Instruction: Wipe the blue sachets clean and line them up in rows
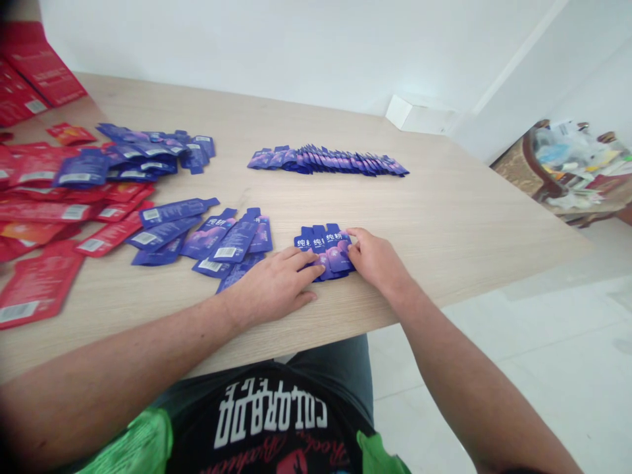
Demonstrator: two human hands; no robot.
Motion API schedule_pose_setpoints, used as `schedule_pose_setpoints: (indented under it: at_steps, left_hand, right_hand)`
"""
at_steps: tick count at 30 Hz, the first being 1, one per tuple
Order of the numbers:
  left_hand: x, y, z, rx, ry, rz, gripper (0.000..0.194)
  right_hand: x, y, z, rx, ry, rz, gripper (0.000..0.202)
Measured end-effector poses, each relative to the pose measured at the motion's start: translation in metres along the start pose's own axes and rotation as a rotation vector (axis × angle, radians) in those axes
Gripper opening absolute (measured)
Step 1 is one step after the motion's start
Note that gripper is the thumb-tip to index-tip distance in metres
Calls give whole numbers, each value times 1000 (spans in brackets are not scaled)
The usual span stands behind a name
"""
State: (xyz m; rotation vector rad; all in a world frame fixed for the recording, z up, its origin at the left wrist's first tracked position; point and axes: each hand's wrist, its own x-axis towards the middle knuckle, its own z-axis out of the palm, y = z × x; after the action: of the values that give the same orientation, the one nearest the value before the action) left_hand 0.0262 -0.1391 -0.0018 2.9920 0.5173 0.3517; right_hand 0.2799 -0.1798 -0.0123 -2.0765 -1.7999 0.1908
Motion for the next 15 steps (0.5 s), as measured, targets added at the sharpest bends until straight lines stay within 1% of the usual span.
schedule_pose_setpoints:
  at_steps: [2, 4, 6, 8, 10, 11, 12, 13, 14, 15]
  left_hand:
    - [0, 0, 1, -5, 1, 1, 45]
    - [0, 0, 1, -11, 3, -2, 45]
    - [-1, 0, -1, -33, 7, 0, 44]
    - [-5, -1, -8, -93, 22, 10, 42]
    - [-12, 1, -19, -212, 58, -10, 38]
    - [-16, 4, -25, -305, 84, -47, 38]
    - [-21, 9, -30, -425, 106, -99, 40]
    - [-24, 17, -33, -567, 116, -154, 45]
    - [-26, 27, -35, -733, 112, -199, 53]
    - [-27, 40, -34, -914, 83, -220, 63]
  right_hand:
    - [1, 2, 2, -102, -18, -74, 39]
    - [3, 5, 2, -126, -1, -116, 38]
    - [2, 6, -1, -88, 70, -109, 38]
    - [-7, -1, -11, 14, 154, -69, 29]
    - [-29, -19, -25, 218, 217, -28, 12]
    - [-44, -32, -33, 377, 222, -32, 19]
    - [-62, -46, -41, 586, 219, -63, 30]
    - [-81, -61, -48, 804, 187, -111, 37]
    - [-99, -74, -53, 1004, 125, -135, 42]
    - [-116, -85, -57, 1180, 80, -121, 46]
